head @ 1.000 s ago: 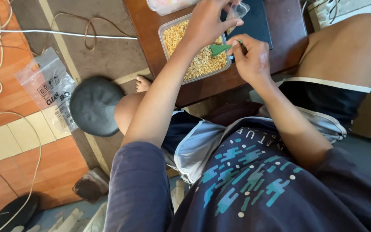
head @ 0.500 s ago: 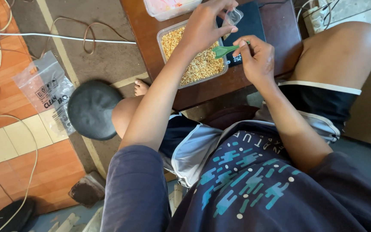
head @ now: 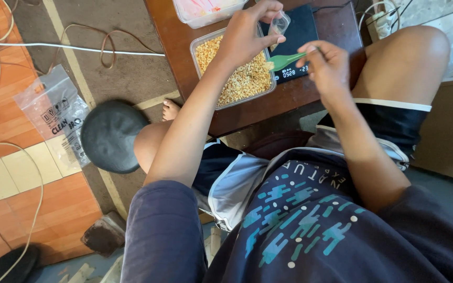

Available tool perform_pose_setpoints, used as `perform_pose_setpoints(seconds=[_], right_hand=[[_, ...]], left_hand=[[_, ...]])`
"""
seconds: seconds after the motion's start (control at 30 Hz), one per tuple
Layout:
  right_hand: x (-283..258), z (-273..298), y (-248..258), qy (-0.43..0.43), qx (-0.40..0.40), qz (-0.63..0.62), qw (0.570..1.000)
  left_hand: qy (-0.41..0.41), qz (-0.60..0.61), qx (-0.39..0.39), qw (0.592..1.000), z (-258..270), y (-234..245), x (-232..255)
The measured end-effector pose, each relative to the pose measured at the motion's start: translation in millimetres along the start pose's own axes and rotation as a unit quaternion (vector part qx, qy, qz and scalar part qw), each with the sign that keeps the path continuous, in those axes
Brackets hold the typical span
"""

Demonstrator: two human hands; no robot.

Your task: Packaging small grains into individual plastic bags using a spoon and a scale for measurement.

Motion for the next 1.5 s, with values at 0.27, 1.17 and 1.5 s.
perform_pose_setpoints(seconds=[0.27, 1.17, 1.5], right_hand=[[-24, -16, 40, 0.117, 0.088, -0.076, 0.986], [-76, -9, 25, 0.355, 0.089, 0.148, 0.919], [-92, 5, 23, 0.414, 0.082, 0.148, 0.894]], left_hand=[[-0.031, -0.011, 0.015, 0.999, -4, -1, 14], [0.036, 0.027, -0.026, 0.999, -1, 5, 16], [0.029, 0.015, -0.028, 0.999, -3, 1, 11]])
Point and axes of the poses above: each hand's wrist, its own z-axis away from the middle knuckle, its own y-axis out of the back of the hand, x = y × z, the point moved 8 cm from there along -z, towards the middle knuckle, and after that the axes turned 6 degrees about y, right-handed, at the moved point
